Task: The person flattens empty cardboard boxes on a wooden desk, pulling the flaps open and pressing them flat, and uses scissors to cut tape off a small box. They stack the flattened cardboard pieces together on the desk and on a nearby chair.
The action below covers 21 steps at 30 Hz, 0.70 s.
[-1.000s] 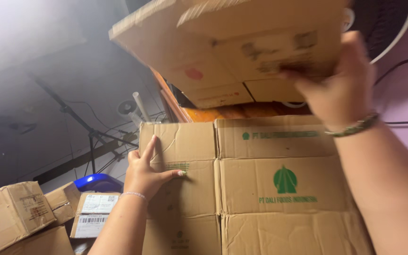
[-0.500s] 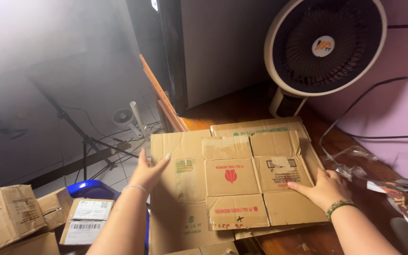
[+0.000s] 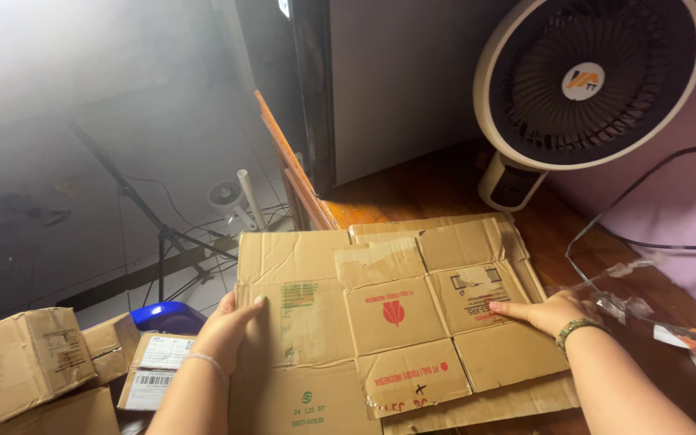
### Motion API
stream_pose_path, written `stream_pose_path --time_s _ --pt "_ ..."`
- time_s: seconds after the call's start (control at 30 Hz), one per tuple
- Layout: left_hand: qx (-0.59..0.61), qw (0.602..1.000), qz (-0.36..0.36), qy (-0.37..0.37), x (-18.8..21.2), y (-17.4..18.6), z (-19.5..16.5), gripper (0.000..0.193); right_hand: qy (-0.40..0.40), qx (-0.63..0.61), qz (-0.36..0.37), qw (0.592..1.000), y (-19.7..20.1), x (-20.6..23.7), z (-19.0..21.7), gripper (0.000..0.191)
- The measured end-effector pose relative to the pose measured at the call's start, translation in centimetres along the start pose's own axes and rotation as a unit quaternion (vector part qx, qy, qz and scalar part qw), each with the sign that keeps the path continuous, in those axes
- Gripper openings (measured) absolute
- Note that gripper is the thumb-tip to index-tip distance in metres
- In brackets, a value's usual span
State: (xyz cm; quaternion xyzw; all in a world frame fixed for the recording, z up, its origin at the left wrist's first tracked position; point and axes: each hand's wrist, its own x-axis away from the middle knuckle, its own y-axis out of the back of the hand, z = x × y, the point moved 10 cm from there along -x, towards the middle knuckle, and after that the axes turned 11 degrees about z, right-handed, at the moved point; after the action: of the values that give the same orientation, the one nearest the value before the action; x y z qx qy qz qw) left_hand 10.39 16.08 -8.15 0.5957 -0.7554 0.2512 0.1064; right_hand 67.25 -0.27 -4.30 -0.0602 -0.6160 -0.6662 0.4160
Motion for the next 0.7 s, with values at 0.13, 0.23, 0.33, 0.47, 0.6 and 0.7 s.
stream_pose_path --time_s 0.13,0.23,0.33,0.47,0.6,0.7 --pt "0.136 0.98 0.143 0.008 2.2 -2.7 -2.9 0.07 0.032 -0.054 0.074 0.995 -1.2 -1.2 0.5 0.12" --pt "-0.015 0.991 0.13 -0.004 3.7 -4.5 -5.8 0.078 0.05 -0.101 0.101 0.988 -1.3 -1.3 0.7 0.109" --pt "-0.024 0.975 0.168 -0.141 5.8 -9.5 -9.8 0.078 0.066 -0.093 0.078 0.99 -0.8 -0.9 1.4 0.107" --pt "-0.09 0.987 0.131 0.004 6.8 -16.5 -5.1 0.087 0.103 -0.051 0.007 0.993 -0.4 0.7 3.2 0.123" --pt "-0.259 0.944 0.146 -0.147 6.6 -21.0 -6.1 0.103 0.096 -0.019 0.008 0.995 -1.1 2.5 3.0 0.097" --pt "-0.26 0.946 0.13 -0.14 5.5 -20.3 -5.3 0.109 0.096 0.043 -0.001 0.994 -0.9 3.7 2.3 0.083"
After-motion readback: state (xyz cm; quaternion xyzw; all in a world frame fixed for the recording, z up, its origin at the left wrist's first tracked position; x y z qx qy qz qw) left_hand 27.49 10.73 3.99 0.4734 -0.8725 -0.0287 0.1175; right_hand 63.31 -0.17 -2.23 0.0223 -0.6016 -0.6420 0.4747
